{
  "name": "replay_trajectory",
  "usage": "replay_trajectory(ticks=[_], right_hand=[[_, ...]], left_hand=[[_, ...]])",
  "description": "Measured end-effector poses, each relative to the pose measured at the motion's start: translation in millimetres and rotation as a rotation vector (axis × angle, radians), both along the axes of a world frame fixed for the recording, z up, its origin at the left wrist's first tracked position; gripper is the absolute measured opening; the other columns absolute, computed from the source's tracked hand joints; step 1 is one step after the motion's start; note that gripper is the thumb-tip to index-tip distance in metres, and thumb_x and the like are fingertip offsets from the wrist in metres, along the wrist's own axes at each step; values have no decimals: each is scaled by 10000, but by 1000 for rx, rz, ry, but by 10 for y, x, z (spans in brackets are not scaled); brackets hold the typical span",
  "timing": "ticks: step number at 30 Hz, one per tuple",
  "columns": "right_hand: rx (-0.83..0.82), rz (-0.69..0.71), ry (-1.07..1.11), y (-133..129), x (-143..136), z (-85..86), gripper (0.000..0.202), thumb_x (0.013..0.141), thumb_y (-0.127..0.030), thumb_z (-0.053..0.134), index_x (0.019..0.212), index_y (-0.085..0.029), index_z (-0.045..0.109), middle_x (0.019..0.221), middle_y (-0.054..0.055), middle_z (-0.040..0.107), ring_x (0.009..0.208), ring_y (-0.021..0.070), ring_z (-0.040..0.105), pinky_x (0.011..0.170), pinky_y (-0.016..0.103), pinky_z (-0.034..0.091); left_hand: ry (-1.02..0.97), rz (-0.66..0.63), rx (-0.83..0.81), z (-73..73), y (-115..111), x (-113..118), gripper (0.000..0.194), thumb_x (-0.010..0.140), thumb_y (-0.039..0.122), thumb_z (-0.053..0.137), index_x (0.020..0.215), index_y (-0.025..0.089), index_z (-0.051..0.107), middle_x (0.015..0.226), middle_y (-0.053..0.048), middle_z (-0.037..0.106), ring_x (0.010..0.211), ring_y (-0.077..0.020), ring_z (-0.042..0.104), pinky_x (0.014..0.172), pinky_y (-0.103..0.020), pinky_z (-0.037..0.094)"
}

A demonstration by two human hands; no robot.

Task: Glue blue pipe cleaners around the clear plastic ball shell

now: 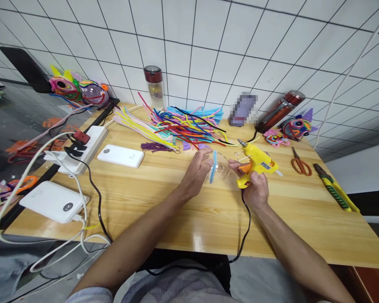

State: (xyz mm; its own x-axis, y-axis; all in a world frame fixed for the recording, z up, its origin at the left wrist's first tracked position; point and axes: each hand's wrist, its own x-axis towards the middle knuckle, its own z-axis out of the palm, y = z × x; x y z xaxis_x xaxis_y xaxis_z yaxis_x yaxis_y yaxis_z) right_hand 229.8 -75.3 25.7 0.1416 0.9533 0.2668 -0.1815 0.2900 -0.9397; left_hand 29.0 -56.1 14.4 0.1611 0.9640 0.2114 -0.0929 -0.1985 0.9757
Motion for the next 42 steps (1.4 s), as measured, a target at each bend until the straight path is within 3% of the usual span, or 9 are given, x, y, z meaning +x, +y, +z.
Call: replay_trajectory(ticks=[6,14,24,29,33,39,42], right_hand=[[-6,35,-17,-19,-9,-16,447,783,-717,864,881,-282,870,807,75,830,1130,408,823,1104,629,632],[-13,4,-7,-6,-2,-62,453,768,-716,882,875,-277,856,834,83,832,1151,409,816,1102,627,630],[-20,7,-9,-6,-4,-28,453,762,-713,889,880,-276,860,833,81,833,1167,408,811,1124,620,621],[-19,28,-23,-1,-13,-52,447,779,-721,874,853,-281,844,846,76,846,1136,402,823,1136,624,608],[-13,41,-23,-5,-21,-66,426,806,-699,860,805,-275,817,861,77,854,1122,391,827,1168,619,585],[-27,59,-61,12,37,-46,432,815,-690,865,757,-271,776,861,90,851,1132,388,820,1092,579,635],[-29,73,-73,28,77,-15,434,814,-696,863,801,-267,797,839,89,841,1097,385,826,1039,559,658]], left_hand=[[-1,-4,-53,-44,25,21,535,991,491,695,1428,198,603,1620,-181,612,1468,-357,617,1254,-548,478],[140,49,81,-34,34,2,486,1025,461,620,1454,240,682,1551,-130,672,1453,-318,617,1256,-507,488],[148,37,68,0,5,-12,495,1098,490,485,1459,211,678,1551,-142,669,1520,-321,566,1329,-518,405],[81,28,16,-44,18,4,522,1004,468,656,1460,215,666,1560,-154,658,1441,-334,630,1249,-503,497],[94,44,23,-67,46,3,473,1000,438,649,1420,226,694,1515,-138,693,1418,-325,643,1246,-506,499],[78,-28,-4,-16,49,-49,526,1053,523,570,1449,196,680,1575,-162,655,1521,-346,575,1318,-517,418],[44,-96,-36,-37,59,-76,588,999,525,632,1496,211,645,1619,-161,615,1496,-367,598,1295,-540,440]])
